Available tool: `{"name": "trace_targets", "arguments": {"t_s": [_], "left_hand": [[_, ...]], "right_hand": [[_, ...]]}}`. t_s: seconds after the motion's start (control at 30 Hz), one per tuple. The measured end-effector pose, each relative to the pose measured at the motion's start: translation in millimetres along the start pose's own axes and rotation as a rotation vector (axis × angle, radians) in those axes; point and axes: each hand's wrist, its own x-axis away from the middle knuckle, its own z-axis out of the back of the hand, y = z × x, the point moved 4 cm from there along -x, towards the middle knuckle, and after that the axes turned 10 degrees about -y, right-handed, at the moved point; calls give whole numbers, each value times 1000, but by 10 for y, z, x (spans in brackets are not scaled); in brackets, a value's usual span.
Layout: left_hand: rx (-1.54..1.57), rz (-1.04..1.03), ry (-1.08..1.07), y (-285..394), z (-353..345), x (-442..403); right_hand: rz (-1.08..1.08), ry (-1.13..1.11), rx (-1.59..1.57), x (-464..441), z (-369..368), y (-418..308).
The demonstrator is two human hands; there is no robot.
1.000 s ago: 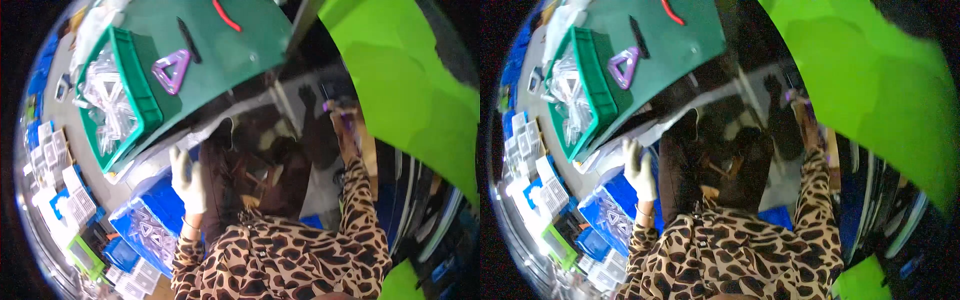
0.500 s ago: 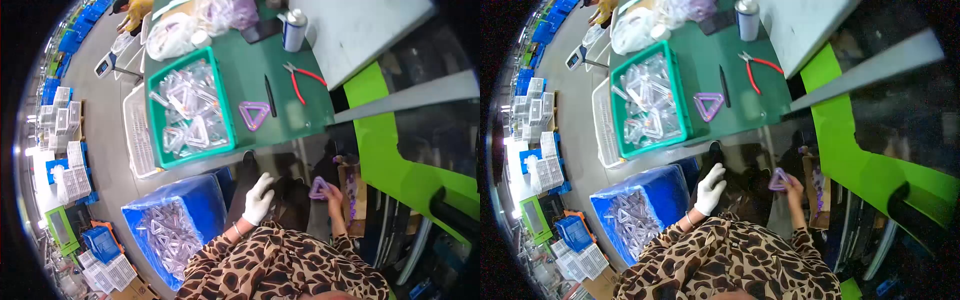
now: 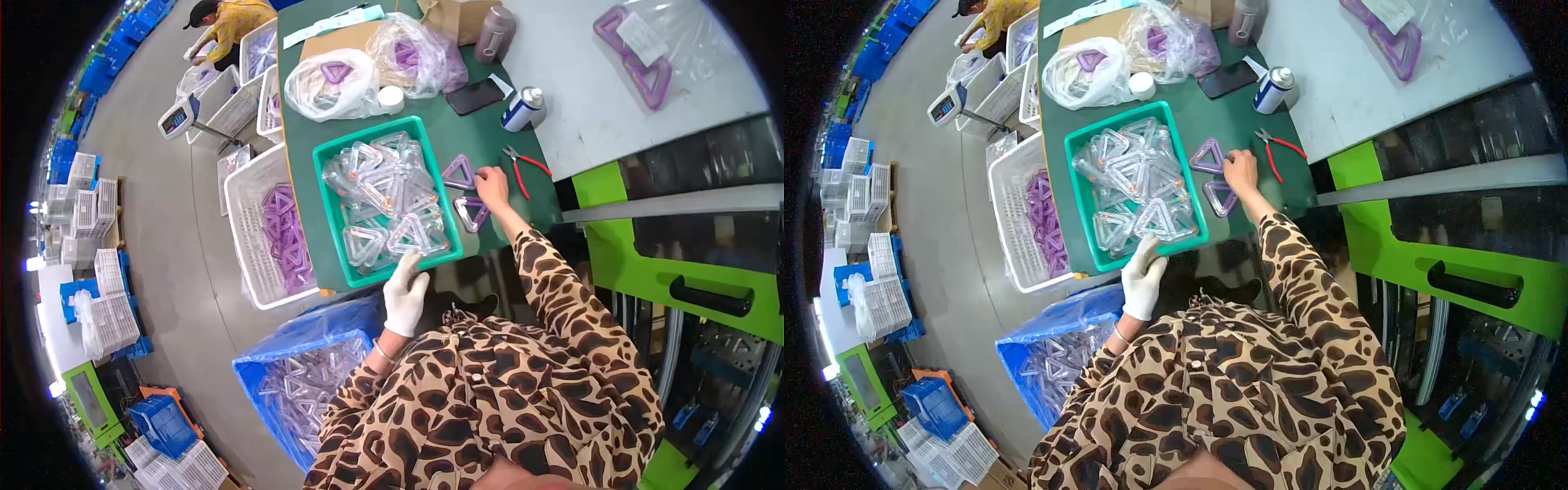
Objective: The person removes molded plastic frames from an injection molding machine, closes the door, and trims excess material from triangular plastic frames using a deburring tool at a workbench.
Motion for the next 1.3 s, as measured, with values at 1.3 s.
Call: {"name": "trace_targets", "arguments": {"t_s": [1.3], "left_hand": [[-959, -781, -339, 1627, 537, -1267]], "right_hand": [[311, -122, -52, 441, -163, -286]]}}
